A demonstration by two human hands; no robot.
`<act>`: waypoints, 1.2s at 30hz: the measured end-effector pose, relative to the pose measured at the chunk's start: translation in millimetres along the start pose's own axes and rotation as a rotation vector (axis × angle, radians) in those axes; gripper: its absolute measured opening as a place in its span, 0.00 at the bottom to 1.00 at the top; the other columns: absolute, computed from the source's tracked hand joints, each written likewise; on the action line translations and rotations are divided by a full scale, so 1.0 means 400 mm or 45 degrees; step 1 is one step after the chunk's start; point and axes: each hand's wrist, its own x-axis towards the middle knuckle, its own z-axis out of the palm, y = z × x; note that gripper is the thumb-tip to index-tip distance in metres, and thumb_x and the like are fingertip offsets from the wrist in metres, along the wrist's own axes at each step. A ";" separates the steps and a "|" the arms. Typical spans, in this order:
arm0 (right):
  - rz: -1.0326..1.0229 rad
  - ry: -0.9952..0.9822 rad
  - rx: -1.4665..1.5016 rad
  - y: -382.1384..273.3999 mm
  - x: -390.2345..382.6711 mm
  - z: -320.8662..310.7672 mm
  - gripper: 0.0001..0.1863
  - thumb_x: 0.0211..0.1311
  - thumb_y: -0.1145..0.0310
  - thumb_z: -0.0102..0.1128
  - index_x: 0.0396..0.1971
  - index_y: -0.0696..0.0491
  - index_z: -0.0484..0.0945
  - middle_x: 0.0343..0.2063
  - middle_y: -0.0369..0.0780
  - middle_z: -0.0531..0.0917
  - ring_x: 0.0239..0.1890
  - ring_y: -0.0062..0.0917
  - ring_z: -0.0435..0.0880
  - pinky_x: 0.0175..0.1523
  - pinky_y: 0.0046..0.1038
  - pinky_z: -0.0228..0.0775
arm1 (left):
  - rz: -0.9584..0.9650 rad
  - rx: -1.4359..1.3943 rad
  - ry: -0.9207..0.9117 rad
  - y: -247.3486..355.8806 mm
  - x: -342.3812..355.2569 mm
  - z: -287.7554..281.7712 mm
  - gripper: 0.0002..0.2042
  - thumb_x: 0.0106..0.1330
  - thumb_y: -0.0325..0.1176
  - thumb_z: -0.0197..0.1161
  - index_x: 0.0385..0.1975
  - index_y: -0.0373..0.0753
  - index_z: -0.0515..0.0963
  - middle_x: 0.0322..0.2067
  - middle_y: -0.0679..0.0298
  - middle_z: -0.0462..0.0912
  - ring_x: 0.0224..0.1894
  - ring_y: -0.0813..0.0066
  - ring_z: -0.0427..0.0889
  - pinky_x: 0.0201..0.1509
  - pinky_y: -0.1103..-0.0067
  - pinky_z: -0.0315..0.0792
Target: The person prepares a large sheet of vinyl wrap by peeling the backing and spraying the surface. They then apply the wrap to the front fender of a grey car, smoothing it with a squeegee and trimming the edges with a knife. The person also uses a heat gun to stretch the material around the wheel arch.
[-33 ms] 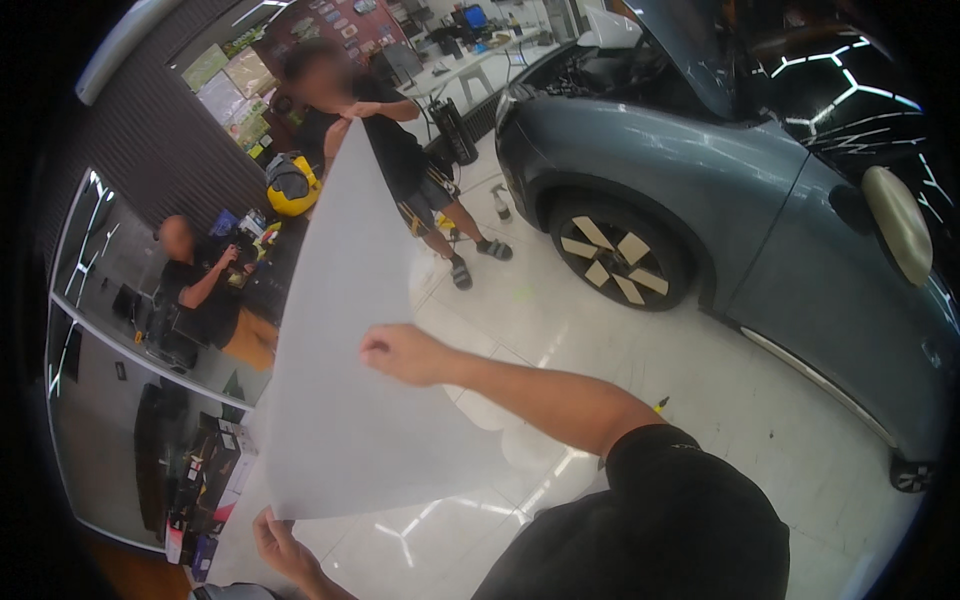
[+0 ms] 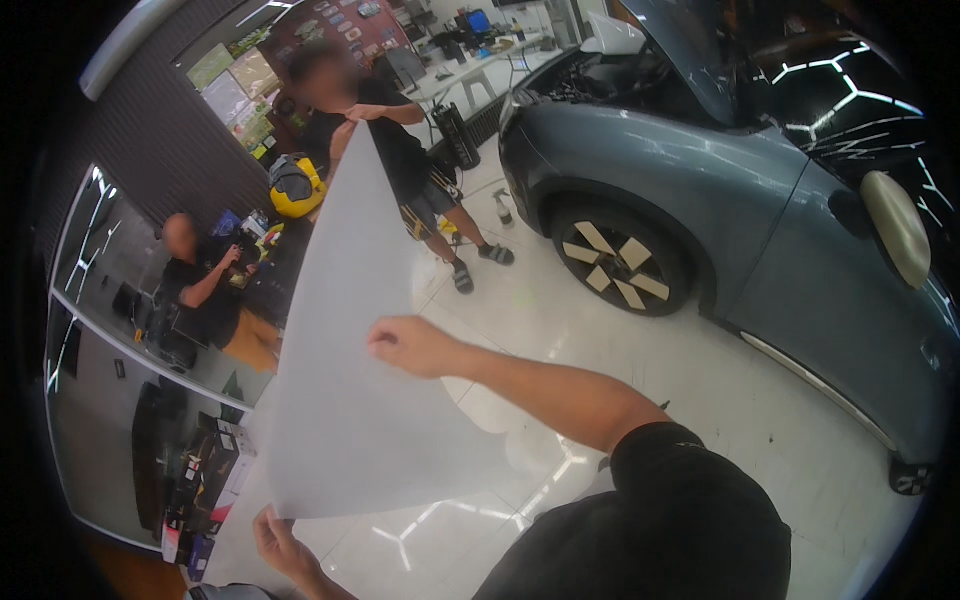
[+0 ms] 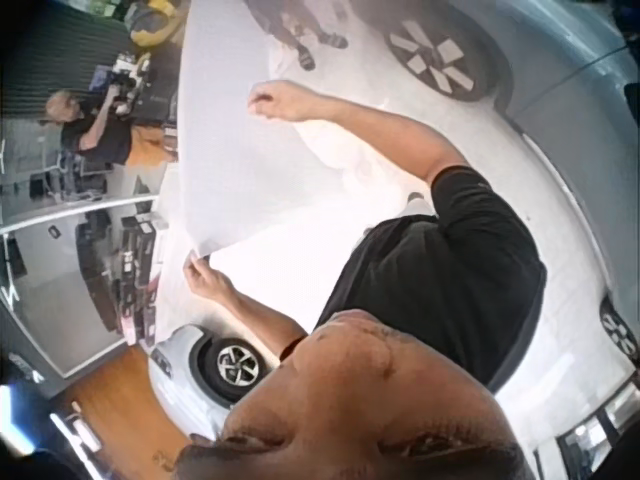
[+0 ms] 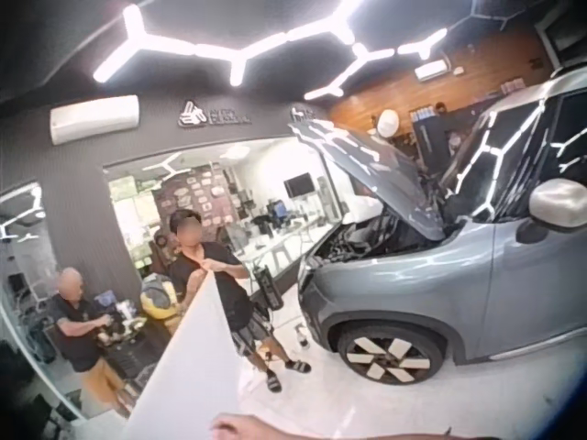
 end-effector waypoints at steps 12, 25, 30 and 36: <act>-0.011 0.236 -0.472 -0.044 0.169 -0.132 0.10 0.62 0.66 0.58 0.37 0.58 0.77 0.27 0.39 0.81 0.29 0.22 0.79 0.36 0.27 0.71 | -0.055 0.022 0.111 -0.076 0.079 -0.063 0.08 0.71 0.29 0.52 0.32 0.32 0.75 0.30 0.65 0.77 0.30 0.83 0.72 0.36 0.85 0.70; -0.206 0.504 -0.892 0.134 0.777 -0.487 0.09 0.58 0.67 0.58 0.33 0.56 0.79 0.29 0.46 0.83 0.35 0.36 0.84 0.41 0.33 0.74 | -0.186 0.658 0.421 -0.080 0.059 -0.122 0.11 0.70 0.31 0.54 0.36 0.26 0.77 0.31 0.57 0.80 0.31 0.73 0.78 0.33 0.79 0.76; -0.352 0.514 -0.956 0.262 0.945 -0.565 0.09 0.58 0.66 0.57 0.34 0.56 0.80 0.31 0.47 0.83 0.38 0.40 0.83 0.45 0.36 0.73 | -0.237 0.457 0.506 -0.041 0.082 -0.089 0.08 0.69 0.29 0.55 0.33 0.30 0.76 0.30 0.62 0.78 0.31 0.77 0.74 0.37 0.81 0.71; -0.357 0.290 -1.099 0.400 1.122 -0.690 0.16 0.65 0.60 0.55 0.41 0.57 0.80 0.38 0.44 0.84 0.43 0.37 0.82 0.51 0.34 0.70 | -0.310 0.564 0.713 0.022 0.099 -0.073 0.07 0.66 0.27 0.57 0.30 0.29 0.78 0.27 0.65 0.79 0.31 0.80 0.74 0.38 0.83 0.68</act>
